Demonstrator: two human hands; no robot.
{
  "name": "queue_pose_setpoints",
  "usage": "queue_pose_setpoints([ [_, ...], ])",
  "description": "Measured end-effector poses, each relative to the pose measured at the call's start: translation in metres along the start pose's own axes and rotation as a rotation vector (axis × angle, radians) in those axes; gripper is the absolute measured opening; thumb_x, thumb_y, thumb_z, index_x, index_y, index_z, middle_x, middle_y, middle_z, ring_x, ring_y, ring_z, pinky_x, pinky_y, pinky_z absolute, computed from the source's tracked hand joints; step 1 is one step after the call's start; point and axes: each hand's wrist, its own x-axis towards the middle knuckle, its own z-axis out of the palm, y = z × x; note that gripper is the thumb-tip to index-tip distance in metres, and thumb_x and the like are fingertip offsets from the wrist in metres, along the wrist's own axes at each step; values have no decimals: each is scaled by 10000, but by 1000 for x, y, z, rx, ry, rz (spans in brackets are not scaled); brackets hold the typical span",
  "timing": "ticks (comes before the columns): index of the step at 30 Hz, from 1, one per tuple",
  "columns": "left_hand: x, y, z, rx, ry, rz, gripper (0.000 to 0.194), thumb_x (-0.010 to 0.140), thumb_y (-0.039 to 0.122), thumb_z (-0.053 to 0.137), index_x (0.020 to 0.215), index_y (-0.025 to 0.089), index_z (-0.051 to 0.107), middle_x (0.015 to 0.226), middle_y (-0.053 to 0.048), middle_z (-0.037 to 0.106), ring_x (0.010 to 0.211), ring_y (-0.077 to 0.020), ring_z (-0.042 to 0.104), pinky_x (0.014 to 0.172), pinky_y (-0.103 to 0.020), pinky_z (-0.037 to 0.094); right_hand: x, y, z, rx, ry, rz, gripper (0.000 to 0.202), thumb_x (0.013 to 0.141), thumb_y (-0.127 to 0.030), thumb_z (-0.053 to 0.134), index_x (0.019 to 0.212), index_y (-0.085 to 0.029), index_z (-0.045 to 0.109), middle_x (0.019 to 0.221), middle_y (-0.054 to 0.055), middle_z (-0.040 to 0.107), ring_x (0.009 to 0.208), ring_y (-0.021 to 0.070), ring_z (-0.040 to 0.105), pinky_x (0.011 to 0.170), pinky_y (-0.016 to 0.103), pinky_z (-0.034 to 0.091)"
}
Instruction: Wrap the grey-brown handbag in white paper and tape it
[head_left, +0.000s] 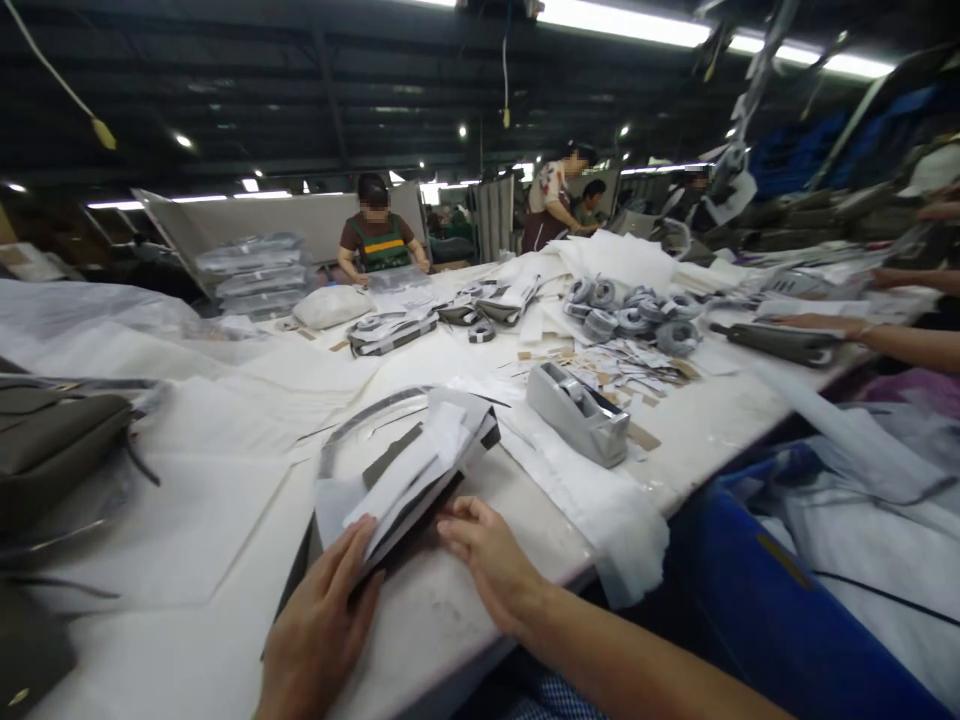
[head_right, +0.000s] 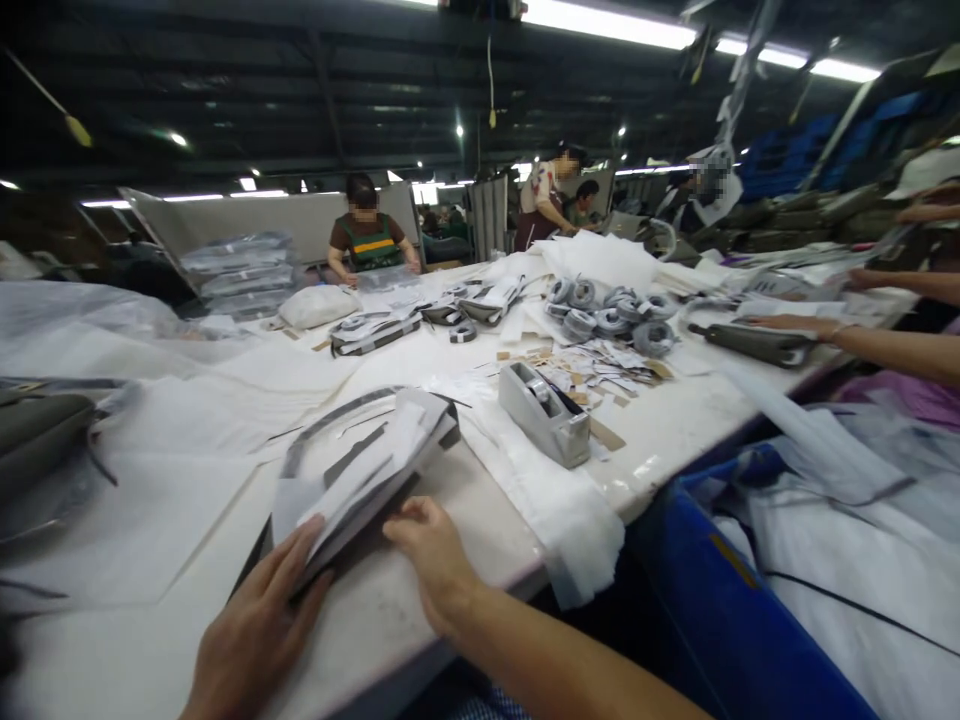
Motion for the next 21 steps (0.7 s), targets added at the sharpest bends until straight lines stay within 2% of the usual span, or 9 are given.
queue_pose_setpoints([
  [3, -5, 0, 4, 35, 62, -34, 705, 949, 388, 576, 1552, 207, 259, 1406, -133, 561, 1155, -306, 637, 963, -432, 556, 1, -1, 13, 57, -14, -42, 277, 577, -158, 721, 781, -230, 548, 912, 5, 670, 959, 208, 628, 979, 372, 452],
  [6, -6, 0, 7, 82, 126, -77, 704, 954, 341, 581, 1558, 222, 240, 1385, -133, 580, 1105, -310, 659, 899, -429, 575, 3, -6, 20, 24, -66, -72, 269, 593, -170, 735, 803, -230, 579, 940, 5, 707, 1020, 219, 646, 1025, 379, 432],
  [9, -5, 1, 6, 124, 139, -115, 671, 969, 275, 566, 1556, 269, 241, 1352, -97, 616, 1027, -281, 694, 759, -364, 598, 6, -22, 8, -232, -176, -127, 262, 681, -259, 752, 913, -230, 634, 1024, 30, 722, 1047, 241, 666, 1002, 404, 475],
  [11, -5, 1, 5, 128, 158, -117, 648, 975, 238, 560, 1549, 287, 262, 1348, -79, 624, 1011, -262, 703, 746, -339, 594, 9, -41, -16, -604, -210, -323, 243, 788, -327, 710, 1008, -229, 671, 1101, 58, 720, 1071, 251, 665, 1008, 428, 488],
  [12, -5, 1, 4, 121, 164, -113, 637, 978, 229, 556, 1545, 288, 273, 1355, -74, 620, 1018, -256, 702, 758, -334, 592, 11, -53, -31, -829, -202, -482, 236, 848, -330, 666, 1062, -234, 684, 1163, 66, 709, 1121, 249, 645, 1045, 434, 468],
  [14, -6, 2, 3, 105, 167, -111, 616, 984, 229, 544, 1541, 288, 288, 1375, -65, 606, 1039, -250, 697, 755, -320, 590, 15, -76, -68, -1202, -96, -785, 268, 913, -285, 597, 1160, -222, 680, 1281, 94, 668, 1241, 257, 581, 1118, 454, 412],
  [15, -6, 2, 3, 97, 164, -115, 606, 988, 237, 537, 1540, 287, 291, 1385, -60, 599, 1049, -248, 694, 744, -313, 589, 18, -87, -86, -1371, -41, -857, 302, 933, -261, 569, 1215, -204, 663, 1316, 110, 650, 1277, 265, 557, 1129, 470, 402],
  [18, -7, 2, 4, 79, 152, -128, 584, 1001, 269, 509, 1541, 281, 287, 1406, -52, 582, 1070, -240, 687, 741, -296, 588, 28, -107, -133, -1779, 108, -875, 379, 917, -221, 594, 1282, -122, 629, 1328, 167, 638, 1284, 314, 556, 1087, 507, 450],
  [21, -6, 2, 7, 79, 136, -145, 567, 1012, 287, 485, 1542, 283, 283, 1423, -33, 568, 1073, -217, 685, 753, -273, 582, 35, -108, -156, -1902, 144, -848, 290, 880, -165, 625, 1156, -124, 705, 1193, 152, 718, 1142, 295, 659, 987, 442, 538],
])
